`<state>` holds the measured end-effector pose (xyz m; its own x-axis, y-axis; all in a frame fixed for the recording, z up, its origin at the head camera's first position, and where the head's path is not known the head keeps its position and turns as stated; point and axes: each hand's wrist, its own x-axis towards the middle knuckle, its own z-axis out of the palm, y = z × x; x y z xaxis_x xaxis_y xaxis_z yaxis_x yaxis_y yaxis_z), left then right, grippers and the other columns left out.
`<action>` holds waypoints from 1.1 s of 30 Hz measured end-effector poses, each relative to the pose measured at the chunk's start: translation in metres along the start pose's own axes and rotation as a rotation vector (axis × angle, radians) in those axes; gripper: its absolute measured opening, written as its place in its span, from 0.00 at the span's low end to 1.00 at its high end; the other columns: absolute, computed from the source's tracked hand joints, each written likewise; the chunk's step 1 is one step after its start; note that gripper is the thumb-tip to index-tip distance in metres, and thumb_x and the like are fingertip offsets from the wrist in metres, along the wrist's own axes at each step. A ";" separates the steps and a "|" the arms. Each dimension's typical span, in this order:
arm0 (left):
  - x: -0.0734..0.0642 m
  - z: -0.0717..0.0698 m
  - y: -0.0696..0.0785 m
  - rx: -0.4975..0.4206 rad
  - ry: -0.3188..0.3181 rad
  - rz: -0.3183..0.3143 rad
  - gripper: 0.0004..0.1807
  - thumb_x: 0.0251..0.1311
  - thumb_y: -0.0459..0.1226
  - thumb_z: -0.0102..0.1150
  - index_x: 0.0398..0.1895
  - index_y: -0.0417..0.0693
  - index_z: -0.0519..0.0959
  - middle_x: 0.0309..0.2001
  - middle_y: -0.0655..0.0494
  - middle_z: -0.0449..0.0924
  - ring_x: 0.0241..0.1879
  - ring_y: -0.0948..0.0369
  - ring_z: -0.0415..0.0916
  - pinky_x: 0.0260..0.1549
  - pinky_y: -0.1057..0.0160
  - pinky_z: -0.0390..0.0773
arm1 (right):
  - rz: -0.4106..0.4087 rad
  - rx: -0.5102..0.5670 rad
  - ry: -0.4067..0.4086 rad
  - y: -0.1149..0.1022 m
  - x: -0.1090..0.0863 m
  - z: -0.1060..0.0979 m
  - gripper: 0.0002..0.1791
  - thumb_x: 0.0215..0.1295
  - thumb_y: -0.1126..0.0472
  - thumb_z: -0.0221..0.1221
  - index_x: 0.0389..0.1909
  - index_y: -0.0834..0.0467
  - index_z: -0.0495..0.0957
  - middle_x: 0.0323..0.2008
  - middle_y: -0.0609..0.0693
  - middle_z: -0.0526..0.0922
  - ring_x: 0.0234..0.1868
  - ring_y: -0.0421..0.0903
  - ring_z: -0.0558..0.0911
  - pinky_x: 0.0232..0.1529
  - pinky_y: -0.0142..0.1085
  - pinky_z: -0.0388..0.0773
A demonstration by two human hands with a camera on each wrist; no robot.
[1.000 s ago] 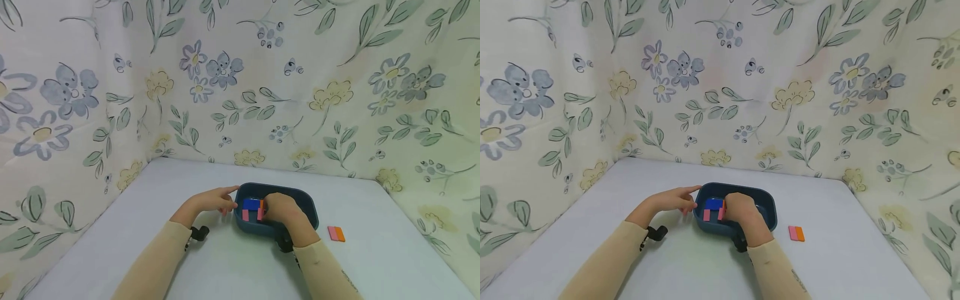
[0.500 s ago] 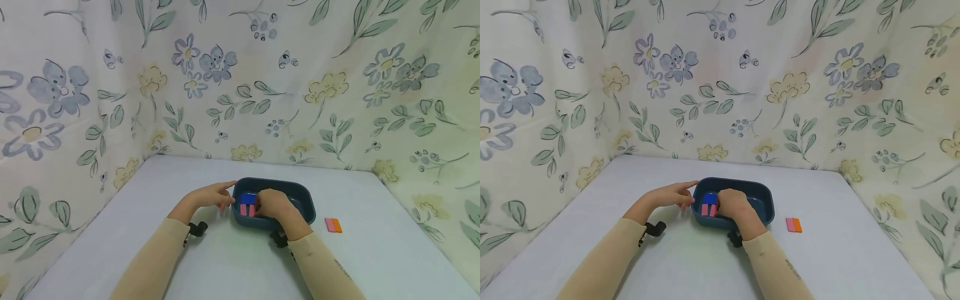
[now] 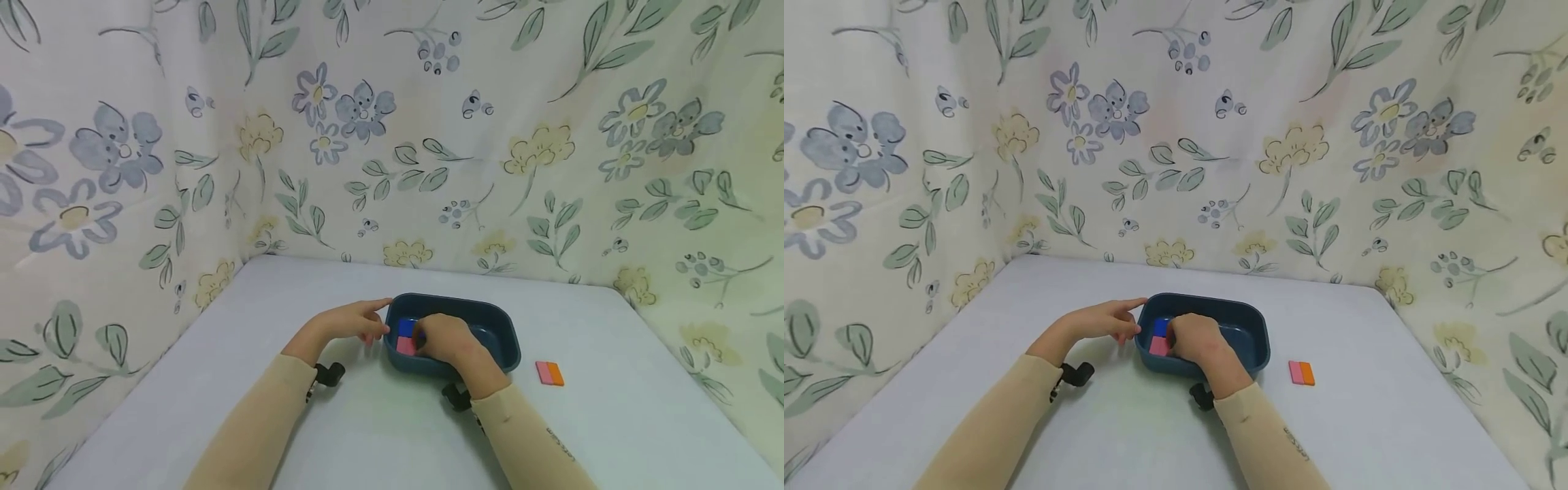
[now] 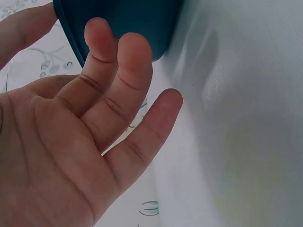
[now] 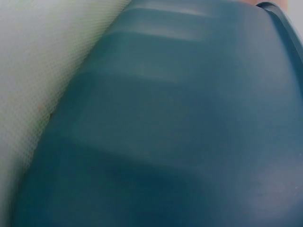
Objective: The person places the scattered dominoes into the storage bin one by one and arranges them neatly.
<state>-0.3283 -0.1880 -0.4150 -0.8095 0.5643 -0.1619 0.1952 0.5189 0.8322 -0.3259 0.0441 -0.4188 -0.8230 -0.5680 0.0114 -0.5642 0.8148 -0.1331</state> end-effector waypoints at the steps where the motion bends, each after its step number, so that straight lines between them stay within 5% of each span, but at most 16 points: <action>1: 0.000 0.000 0.000 0.001 -0.003 0.001 0.41 0.57 0.47 0.56 0.70 0.58 0.47 0.37 0.41 0.77 0.32 0.44 0.73 0.39 0.50 0.71 | -0.004 0.000 -0.006 0.000 0.000 0.000 0.14 0.48 0.46 0.66 0.35 0.47 0.81 0.31 0.41 0.79 0.31 0.41 0.73 0.39 0.43 0.74; 9: -0.008 -0.008 0.002 -0.004 0.021 0.003 0.40 0.57 0.46 0.56 0.70 0.58 0.47 0.36 0.41 0.77 0.31 0.43 0.73 0.39 0.48 0.71 | -0.014 0.012 0.001 -0.006 0.007 -0.006 0.14 0.48 0.46 0.66 0.35 0.45 0.81 0.34 0.43 0.79 0.33 0.42 0.74 0.41 0.44 0.73; 18: -0.001 0.001 -0.003 -0.032 0.016 -0.033 0.40 0.56 0.48 0.58 0.70 0.62 0.50 0.36 0.43 0.77 0.30 0.46 0.74 0.37 0.52 0.73 | 0.074 0.160 0.041 0.004 -0.023 -0.027 0.22 0.44 0.35 0.63 0.37 0.44 0.79 0.25 0.41 0.74 0.26 0.41 0.71 0.26 0.38 0.69; 27: 0.004 0.010 -0.005 -0.032 0.002 -0.058 0.39 0.55 0.48 0.58 0.69 0.63 0.51 0.36 0.44 0.77 0.30 0.43 0.73 0.38 0.51 0.72 | 0.139 0.273 0.056 0.054 -0.082 -0.041 0.26 0.50 0.35 0.58 0.43 0.47 0.77 0.22 0.45 0.69 0.23 0.42 0.67 0.22 0.37 0.62; 33: -0.005 0.000 -0.003 -0.011 0.032 -0.049 0.40 0.55 0.49 0.58 0.69 0.64 0.50 0.36 0.44 0.78 0.30 0.44 0.74 0.39 0.50 0.71 | 0.208 0.306 0.032 0.094 -0.092 -0.065 0.31 0.53 0.35 0.56 0.49 0.54 0.74 0.29 0.49 0.71 0.29 0.46 0.69 0.25 0.38 0.65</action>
<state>-0.3252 -0.1927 -0.4169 -0.8353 0.5176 -0.1854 0.1494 0.5382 0.8295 -0.3071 0.1803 -0.3678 -0.9223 -0.3861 -0.0164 -0.3430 0.8373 -0.4257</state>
